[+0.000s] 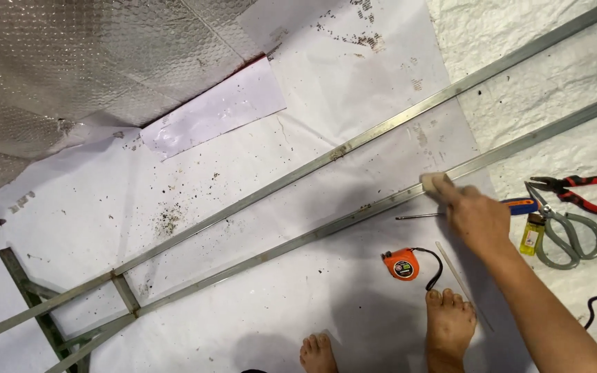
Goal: Measuring metal bars with a tape measure and sanding the frame surface with an abrasive block
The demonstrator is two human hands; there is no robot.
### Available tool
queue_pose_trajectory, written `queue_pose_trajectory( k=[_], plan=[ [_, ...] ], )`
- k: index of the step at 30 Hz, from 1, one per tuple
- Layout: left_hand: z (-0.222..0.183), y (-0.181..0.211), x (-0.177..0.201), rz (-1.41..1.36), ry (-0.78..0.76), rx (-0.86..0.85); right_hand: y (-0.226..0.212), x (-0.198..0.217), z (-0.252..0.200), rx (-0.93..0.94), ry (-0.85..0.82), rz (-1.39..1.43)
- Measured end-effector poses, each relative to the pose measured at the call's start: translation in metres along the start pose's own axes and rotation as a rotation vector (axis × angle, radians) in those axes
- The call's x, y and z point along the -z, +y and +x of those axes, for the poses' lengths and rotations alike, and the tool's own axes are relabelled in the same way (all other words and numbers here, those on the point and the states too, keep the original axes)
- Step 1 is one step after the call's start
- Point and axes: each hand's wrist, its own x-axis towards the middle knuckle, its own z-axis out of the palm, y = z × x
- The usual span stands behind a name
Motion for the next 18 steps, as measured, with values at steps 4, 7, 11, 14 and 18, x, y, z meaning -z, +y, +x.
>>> queue_pose_trajectory(
  k=[4,7,11,14,18],
  plan=[
    [0.005,0.007,0.019,0.037,0.002,0.068,0.041,-0.024,0.001,-0.098,0.118,-0.138],
    [0.009,0.009,0.027,0.037,0.032,0.079,0.053,-0.025,0.011,-0.203,-0.066,-0.065],
    [0.011,0.011,0.031,0.080,-0.079,0.101,-0.010,0.004,-0.022,0.138,-0.243,-0.049],
    [0.012,0.012,0.020,0.084,-0.120,0.128,-0.025,-0.025,-0.067,0.232,0.136,-0.094],
    [0.028,0.018,0.082,0.067,0.131,0.015,-0.024,-0.027,-0.122,0.127,0.106,0.045]
  ],
)
